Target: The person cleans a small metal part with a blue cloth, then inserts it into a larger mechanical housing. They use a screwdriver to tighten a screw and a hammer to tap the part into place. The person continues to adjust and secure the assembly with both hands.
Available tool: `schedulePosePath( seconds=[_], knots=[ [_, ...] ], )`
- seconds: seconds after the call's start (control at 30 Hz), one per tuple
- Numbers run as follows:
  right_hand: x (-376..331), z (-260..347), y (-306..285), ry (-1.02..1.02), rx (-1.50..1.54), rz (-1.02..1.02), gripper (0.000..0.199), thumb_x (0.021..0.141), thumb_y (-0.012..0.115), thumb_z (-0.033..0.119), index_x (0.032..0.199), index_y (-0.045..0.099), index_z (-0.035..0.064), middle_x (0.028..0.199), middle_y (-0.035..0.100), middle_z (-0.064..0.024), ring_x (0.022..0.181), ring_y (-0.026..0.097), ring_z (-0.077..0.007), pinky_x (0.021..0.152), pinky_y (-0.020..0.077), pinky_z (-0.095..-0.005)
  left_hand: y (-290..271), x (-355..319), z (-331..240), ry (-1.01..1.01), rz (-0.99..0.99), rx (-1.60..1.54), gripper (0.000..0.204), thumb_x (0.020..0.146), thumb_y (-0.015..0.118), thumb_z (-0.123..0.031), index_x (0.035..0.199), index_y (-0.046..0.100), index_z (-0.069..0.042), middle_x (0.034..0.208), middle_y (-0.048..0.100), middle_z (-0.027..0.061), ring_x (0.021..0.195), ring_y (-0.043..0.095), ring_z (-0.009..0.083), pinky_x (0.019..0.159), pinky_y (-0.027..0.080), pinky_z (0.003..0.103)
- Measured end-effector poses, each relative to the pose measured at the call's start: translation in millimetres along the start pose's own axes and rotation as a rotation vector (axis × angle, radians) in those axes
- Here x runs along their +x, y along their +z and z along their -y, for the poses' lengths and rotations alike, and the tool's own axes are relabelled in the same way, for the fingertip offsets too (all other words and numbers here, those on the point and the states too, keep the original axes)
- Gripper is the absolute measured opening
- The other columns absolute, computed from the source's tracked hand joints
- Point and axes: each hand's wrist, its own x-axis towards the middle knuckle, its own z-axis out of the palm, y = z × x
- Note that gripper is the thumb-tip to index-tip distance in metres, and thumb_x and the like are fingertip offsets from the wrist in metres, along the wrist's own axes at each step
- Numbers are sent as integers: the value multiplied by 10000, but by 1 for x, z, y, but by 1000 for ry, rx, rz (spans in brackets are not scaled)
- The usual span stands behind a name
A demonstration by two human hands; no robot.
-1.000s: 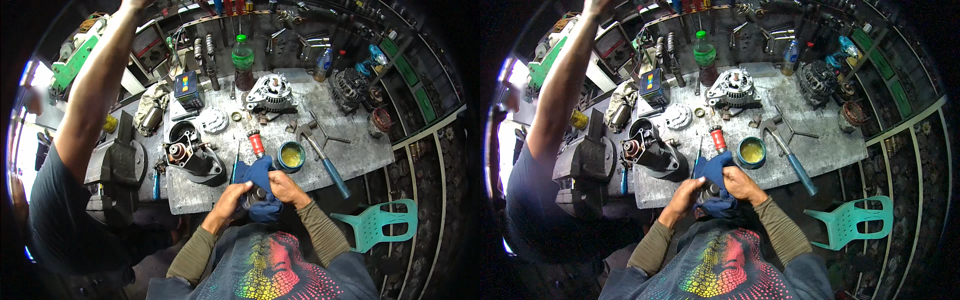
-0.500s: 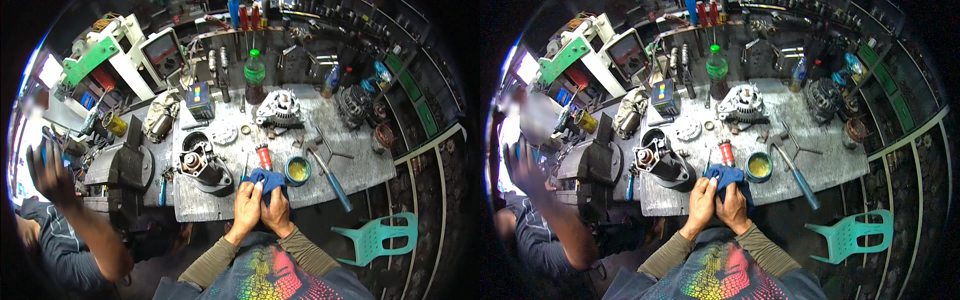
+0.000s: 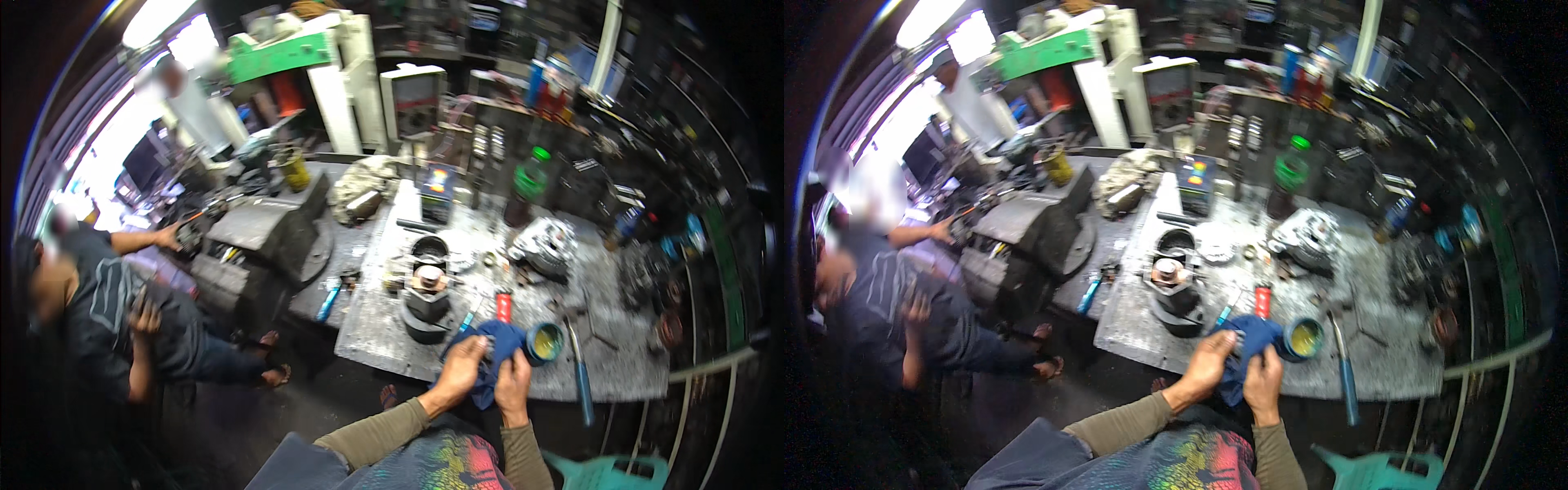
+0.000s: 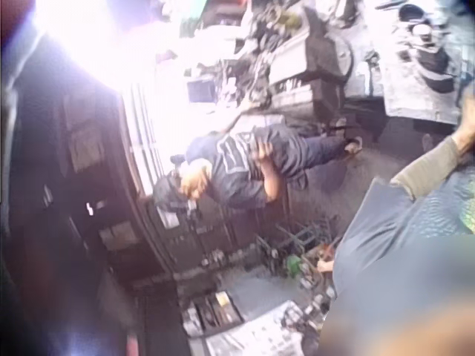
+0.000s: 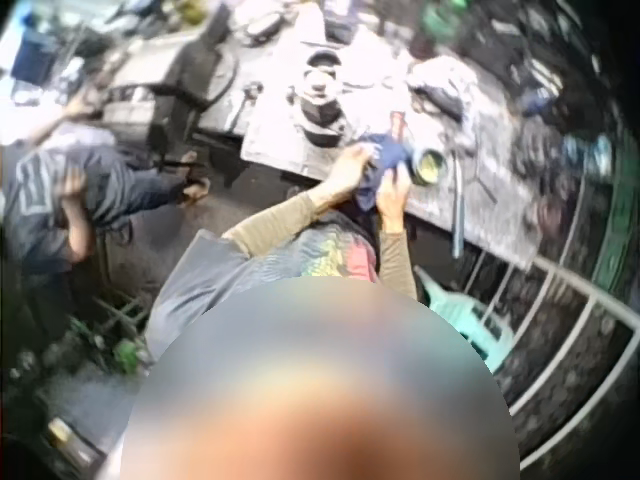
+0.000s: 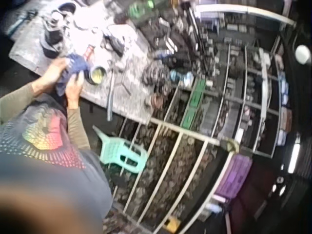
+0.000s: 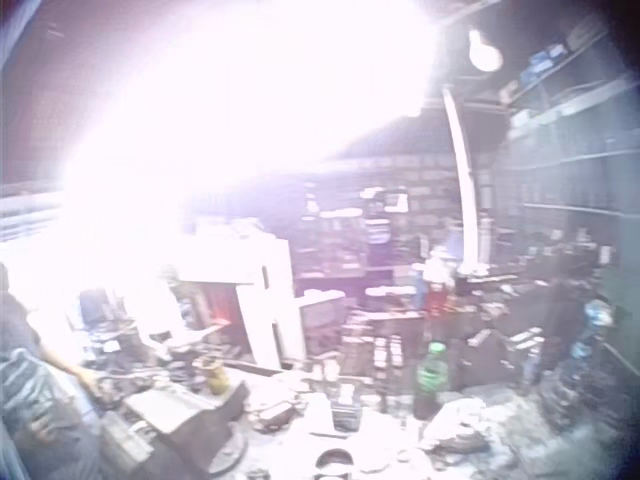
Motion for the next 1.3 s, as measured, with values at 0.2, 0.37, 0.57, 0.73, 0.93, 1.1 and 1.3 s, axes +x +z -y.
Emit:
schedulePosePath(
  seconds=[0.2,0.37,0.57,0.73,0.93,1.1,1.3],
  knots=[
    [-3,11,24,20,-178,-183,178,941,566,75,1000,660,-65,900,676,-208,817,643,-359,780,517,-466,12,3,1,-97,-195,116,613,1145,482,-477,1503,483,21,1290,662,155,1219,609,230,1086,456,346],
    [-16,7,27,-68,35,88,162,1034,583,61,975,651,-74,779,636,-66,717,572,-185,663,454,-375,7,13,-7,-172,-61,-373,467,1139,506,-413,1263,695,-5,1234,706,78,1135,622,148,1052,468,313],
    [-37,13,19,-291,-468,447,270,961,672,201,1050,719,-50,1197,653,-296,1061,632,-477,919,482,-486,-11,18,3,-171,60,218,381,1079,589,-358,1183,721,-16,1109,741,100,992,640,174,907,496,340],
    [-24,28,8,-75,-32,487,325,906,661,81,1201,708,-45,1078,717,-152,1034,693,-295,932,518,-388,-2,10,-10,-81,71,342,384,1090,577,-335,1204,702,10,1066,730,123,992,632,203,919,498,353],
    [-27,17,2,578,617,201,315,836,562,18,1111,712,-11,1119,722,-92,1008,697,-230,890,551,-388,0,-10,-19,250,137,83,426,1125,554,-282,1448,600,-9,1368,657,121,1278,585,186,1128,445,354],
    [-20,-1,2,-393,-447,512,225,773,627,-16,984,707,-21,960,620,-260,851,625,-502,776,524,-562,-8,-5,-2,-50,-103,98,360,1130,520,-260,1279,671,31,1215,715,127,1173,630,198,1035,486,357],
    [51,47,-34,-292,-732,307,251,825,647,43,1055,690,-49,1143,605,-235,1035,605,-434,892,485,-516,-38,-29,-25,-313,-368,-605,439,1168,374,-346,1296,571,25,1198,706,241,1029,749,359,905,629,490]
  ],
)
